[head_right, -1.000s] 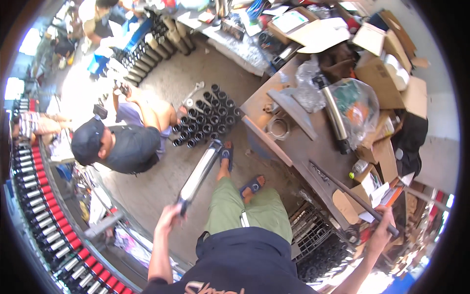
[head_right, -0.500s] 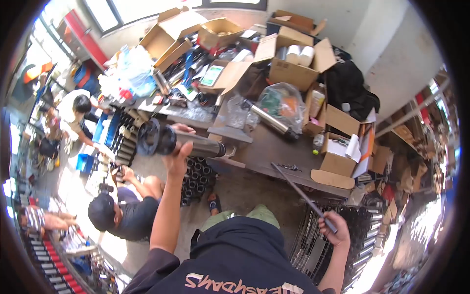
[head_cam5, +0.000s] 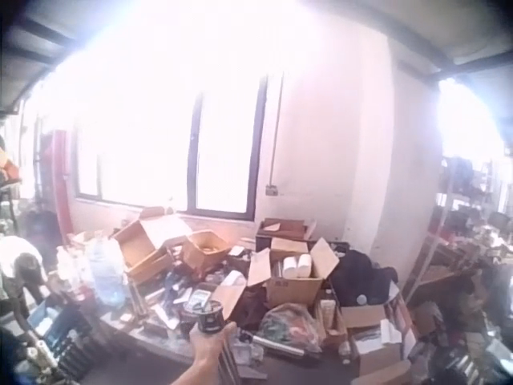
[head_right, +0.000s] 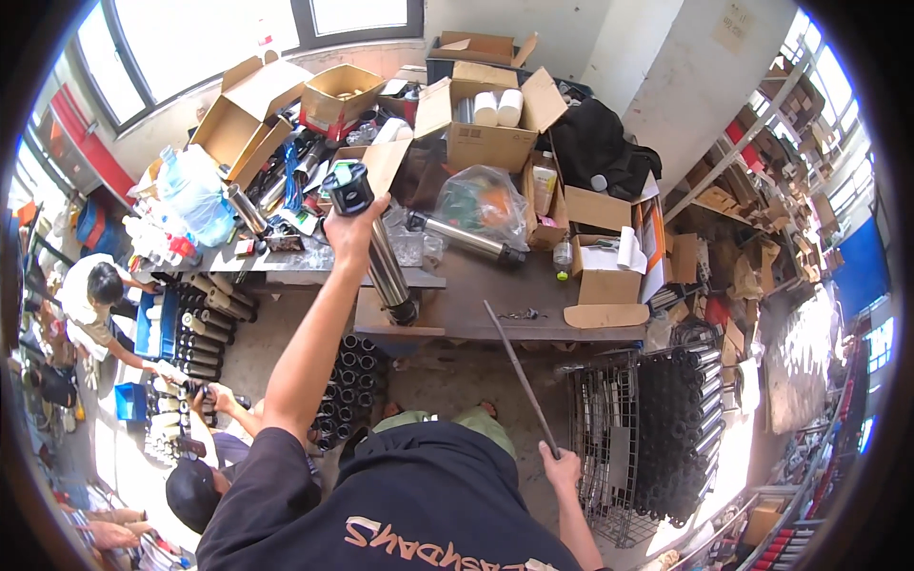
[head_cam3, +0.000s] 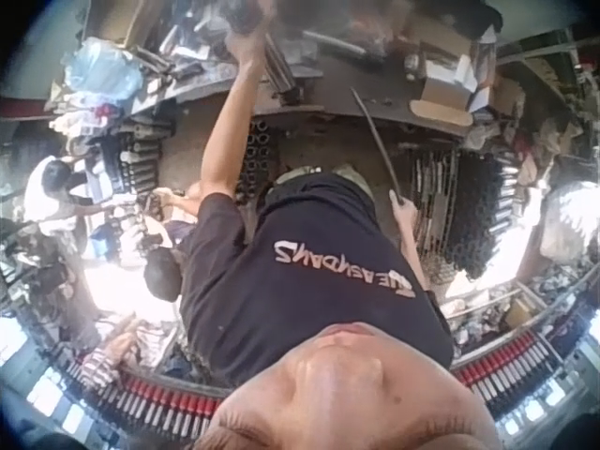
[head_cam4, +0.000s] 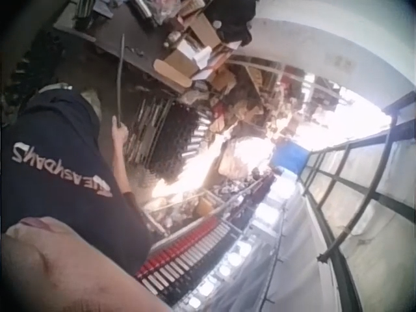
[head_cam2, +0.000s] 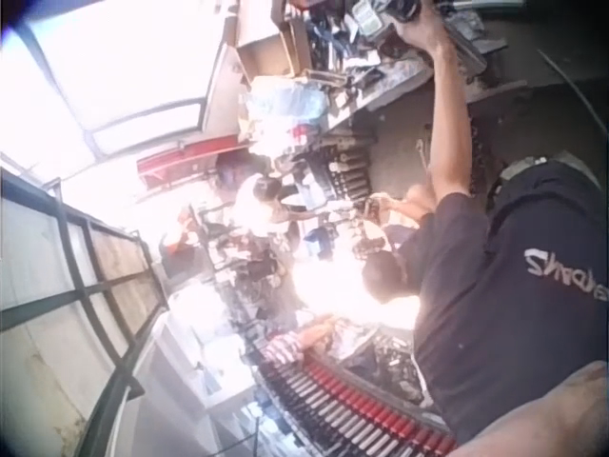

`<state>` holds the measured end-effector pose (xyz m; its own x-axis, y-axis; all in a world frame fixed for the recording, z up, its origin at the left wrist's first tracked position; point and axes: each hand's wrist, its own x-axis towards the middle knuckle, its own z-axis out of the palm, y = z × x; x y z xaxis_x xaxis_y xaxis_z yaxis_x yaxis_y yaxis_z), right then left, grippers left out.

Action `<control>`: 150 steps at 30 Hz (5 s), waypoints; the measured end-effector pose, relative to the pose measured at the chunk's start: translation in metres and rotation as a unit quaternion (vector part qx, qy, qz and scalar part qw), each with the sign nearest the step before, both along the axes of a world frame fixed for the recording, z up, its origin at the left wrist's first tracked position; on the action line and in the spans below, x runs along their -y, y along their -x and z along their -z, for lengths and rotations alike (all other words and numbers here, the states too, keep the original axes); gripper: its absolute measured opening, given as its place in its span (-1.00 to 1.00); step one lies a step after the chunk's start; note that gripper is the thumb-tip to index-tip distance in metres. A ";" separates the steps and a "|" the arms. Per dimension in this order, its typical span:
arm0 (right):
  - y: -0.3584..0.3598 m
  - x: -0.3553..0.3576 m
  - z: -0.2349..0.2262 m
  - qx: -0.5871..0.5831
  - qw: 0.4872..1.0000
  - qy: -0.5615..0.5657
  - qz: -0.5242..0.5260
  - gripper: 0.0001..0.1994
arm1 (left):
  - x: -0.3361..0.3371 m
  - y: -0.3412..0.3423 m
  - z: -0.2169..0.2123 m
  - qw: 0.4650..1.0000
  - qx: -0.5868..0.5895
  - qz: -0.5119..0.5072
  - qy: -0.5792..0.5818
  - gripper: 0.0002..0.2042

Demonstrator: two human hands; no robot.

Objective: The person assembles metal cylinders by inserting a rod through the base, tightening a cap onto the cylinder body, and placing the finished components into a wire crate.

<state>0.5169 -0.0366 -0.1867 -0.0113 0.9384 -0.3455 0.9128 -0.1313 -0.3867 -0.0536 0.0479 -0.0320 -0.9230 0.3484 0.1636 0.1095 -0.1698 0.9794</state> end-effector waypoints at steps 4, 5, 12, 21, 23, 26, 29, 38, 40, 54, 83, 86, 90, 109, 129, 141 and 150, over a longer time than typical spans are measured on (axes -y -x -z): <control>0.012 0.025 -0.016 -0.108 0.993 -0.054 -0.013 -0.46 | 0.024 -0.067 -0.003 0.986 -0.139 -0.069 -0.055 -0.59; 0.017 0.026 -0.022 -0.129 0.989 -0.066 -0.016 -0.48 | 0.033 -0.077 0.006 0.985 -0.149 -0.031 -0.075 -0.59; 0.045 -0.020 -0.094 -0.177 0.968 -0.127 -0.122 -0.55 | 0.049 -0.017 -0.009 0.893 -0.056 0.446 0.031 -0.55; 0.147 -0.070 -0.209 -0.264 0.923 -0.142 -0.240 -0.49 | 0.043 -0.028 -0.001 0.896 -0.143 0.419 0.040 -0.43; 0.188 -0.029 -0.242 -0.245 0.847 -0.027 -0.471 -0.35 | 0.035 -0.033 0.011 0.933 -0.173 0.315 -0.007 -0.44; 0.234 -0.023 -0.267 -0.183 0.625 -0.150 -0.744 -0.54 | 0.048 -0.047 0.017 0.988 -0.098 0.114 -0.039 -0.41; 0.305 -0.025 -0.304 -0.112 0.381 -0.346 -0.850 -0.82 | 0.069 -0.096 0.022 0.947 -0.210 -0.242 0.033 -0.29; 0.686 0.042 -0.231 -0.050 0.193 -0.331 -0.922 -0.79 | -0.019 -0.128 -0.011 0.776 0.350 0.371 -0.370 -0.58; 0.751 -0.135 -0.248 0.158 0.405 -0.388 -0.813 -0.73 | 0.045 -0.132 -0.005 0.712 0.402 0.492 -0.299 -0.62; 0.372 -0.298 -0.326 0.160 0.763 -0.106 -0.618 -0.58 | 0.157 0.027 -0.028 0.796 -0.453 0.151 0.372 -0.73; 0.436 -0.215 -0.224 -0.276 0.661 -0.606 -0.345 -0.52 | 0.305 0.018 -0.007 0.895 -0.025 0.174 0.410 -0.72; 0.460 -0.314 -0.239 0.017 0.704 -0.453 -0.546 -0.79 | 0.235 -0.010 -0.033 0.806 -0.256 0.074 0.529 -0.68; 0.428 -0.392 -0.187 -0.046 0.698 -0.474 -0.534 -0.73 | 0.170 -0.033 -0.056 0.680 -0.321 -0.076 0.655 -0.74; 0.434 -0.279 -0.149 -0.019 0.823 -0.399 -0.404 -0.74 | 0.181 0.024 -0.078 0.731 -0.440 -0.009 0.522 -0.86; 0.350 -0.149 -0.177 0.021 0.861 -0.473 -0.184 -0.85 | 0.137 0.139 -0.041 0.649 -0.717 -0.157 0.199 -0.80; 0.311 -0.051 -0.187 0.008 0.882 -0.447 -0.151 -0.78 | 0.079 0.180 -0.033 0.647 -0.740 -0.055 0.175 -0.75; 0.284 -0.140 -0.199 -0.162 0.890 -0.387 -0.177 -0.84 | 0.049 -0.083 -0.034 0.398 -0.814 0.346 0.246 -0.59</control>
